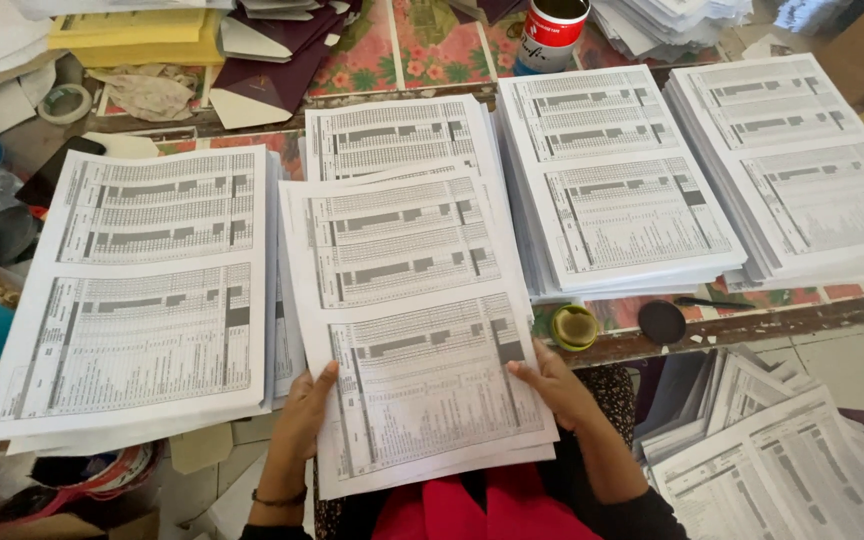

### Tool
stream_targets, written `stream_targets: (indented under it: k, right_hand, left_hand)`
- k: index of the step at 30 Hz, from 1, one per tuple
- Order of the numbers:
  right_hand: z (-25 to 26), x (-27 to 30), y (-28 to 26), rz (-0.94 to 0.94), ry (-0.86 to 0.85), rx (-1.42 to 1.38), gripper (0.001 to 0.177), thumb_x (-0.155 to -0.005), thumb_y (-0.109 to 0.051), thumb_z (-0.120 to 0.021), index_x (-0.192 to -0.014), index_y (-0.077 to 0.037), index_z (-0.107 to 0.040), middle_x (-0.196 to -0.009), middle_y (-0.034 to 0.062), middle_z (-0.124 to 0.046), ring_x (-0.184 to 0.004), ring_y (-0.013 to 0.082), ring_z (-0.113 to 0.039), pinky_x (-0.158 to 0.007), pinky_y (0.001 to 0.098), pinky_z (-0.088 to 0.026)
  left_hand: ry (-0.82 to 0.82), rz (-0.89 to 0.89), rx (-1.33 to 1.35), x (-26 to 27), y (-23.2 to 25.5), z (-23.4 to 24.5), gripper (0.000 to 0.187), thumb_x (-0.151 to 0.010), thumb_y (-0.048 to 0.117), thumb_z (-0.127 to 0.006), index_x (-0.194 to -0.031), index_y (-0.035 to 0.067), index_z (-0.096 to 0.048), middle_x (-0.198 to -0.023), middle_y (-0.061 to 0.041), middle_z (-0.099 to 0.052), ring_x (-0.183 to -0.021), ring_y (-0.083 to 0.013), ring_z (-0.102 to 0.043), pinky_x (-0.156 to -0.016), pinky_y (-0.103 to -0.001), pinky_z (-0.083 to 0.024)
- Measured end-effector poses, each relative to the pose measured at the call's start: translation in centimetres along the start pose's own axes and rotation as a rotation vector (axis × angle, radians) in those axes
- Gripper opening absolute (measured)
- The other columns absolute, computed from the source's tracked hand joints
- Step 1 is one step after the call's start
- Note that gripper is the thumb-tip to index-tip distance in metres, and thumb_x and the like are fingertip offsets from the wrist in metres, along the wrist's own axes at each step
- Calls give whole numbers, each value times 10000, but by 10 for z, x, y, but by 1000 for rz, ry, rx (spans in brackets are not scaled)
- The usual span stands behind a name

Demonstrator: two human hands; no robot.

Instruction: The person sits at a table and sorts through stacks of printed papers. They pick up sheets from a pile, flip through them, and place them onto a separate stack on the table.

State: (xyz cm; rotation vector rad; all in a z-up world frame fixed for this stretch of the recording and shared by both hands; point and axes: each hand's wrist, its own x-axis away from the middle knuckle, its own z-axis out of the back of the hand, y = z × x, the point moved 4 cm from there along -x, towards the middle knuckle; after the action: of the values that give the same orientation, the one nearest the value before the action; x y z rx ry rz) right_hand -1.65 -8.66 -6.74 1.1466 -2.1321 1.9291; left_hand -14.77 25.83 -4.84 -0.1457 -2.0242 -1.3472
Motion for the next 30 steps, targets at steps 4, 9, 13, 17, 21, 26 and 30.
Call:
stream_targets:
  k: [4, 9, 13, 17, 21, 26, 30]
  right_hand:
    - [8, -3, 0, -18, 44, -21, 480, -941, -99, -635, -1400, -28, -514, -1222, 259, -733, -954, 372, -756, -793, 485, -660]
    - [-7, 5, -16, 321, 47, 483, 413, -982, -151, -611, -1379, -40, -583, -1321, 108, -700, -1238, 237, -668, -1067, 380, -537]
    - [-16, 18, -46, 457, 64, 607, 284, -1007, -185, -595, -1257, -53, -613, -1170, 101, -695, -1126, 236, -668, -994, 383, -540]
    - [-41, 36, -106, 855, 136, 672, 303, -1038, -188, -592, -1298, -32, -575, -1192, 108, -696, -1095, 251, -683, -941, 364, -565]
    - [-71, 28, -171, 1130, 201, 643, 456, -848, -166, -883, -1172, 68, -662, -951, 275, -706, -887, 423, -727, -761, 532, -568]
    - [-90, 8, -204, 1060, 209, 366, 89, -957, -72, -752, -1010, -10, -787, -823, 90, -742, -790, 119, -562, -698, 363, -532]
    - [-78, 2, -217, 1045, 254, 289, 105, -940, -97, -777, -1029, -54, -811, -833, 93, -771, -763, 104, -617, -694, 296, -517]
  left_hand:
    - [14, -64, 86, 8, 7, 6, 464, -948, 254, -640, -1344, 13, -606, -1177, -231, -751, -920, -359, -727, -773, -487, -621]
    - [124, -350, -589, 19, 13, 2, 498, -994, 190, -528, -1478, 78, -492, -1454, -116, -630, -1369, -289, -573, -1185, -445, -439]
    - [120, -319, -578, 43, 46, -5, 342, -1041, 143, -494, -1369, 67, -554, -1206, -111, -716, -1044, -255, -741, -881, -373, -707]
    - [128, -712, -501, 39, 84, 11, 427, -1012, 188, -565, -1401, 20, -511, -1185, -127, -685, -1031, -269, -722, -835, -341, -677]
    - [206, -1238, -348, 46, 151, 0, 987, -862, 401, -805, -1574, -78, -320, -1383, -324, -538, -1220, -304, -491, -1073, -628, -434]
    - [145, -1423, -286, 33, 213, -17, 576, -1107, 178, -697, -1557, -31, -405, -1403, -222, -552, -1246, -267, -520, -1117, -540, -456]
    - [73, -1620, -287, 54, 238, -47, 524, -1164, 90, -660, -1585, 7, -359, -1516, -193, -486, -1307, -254, -468, -1237, -545, -384]
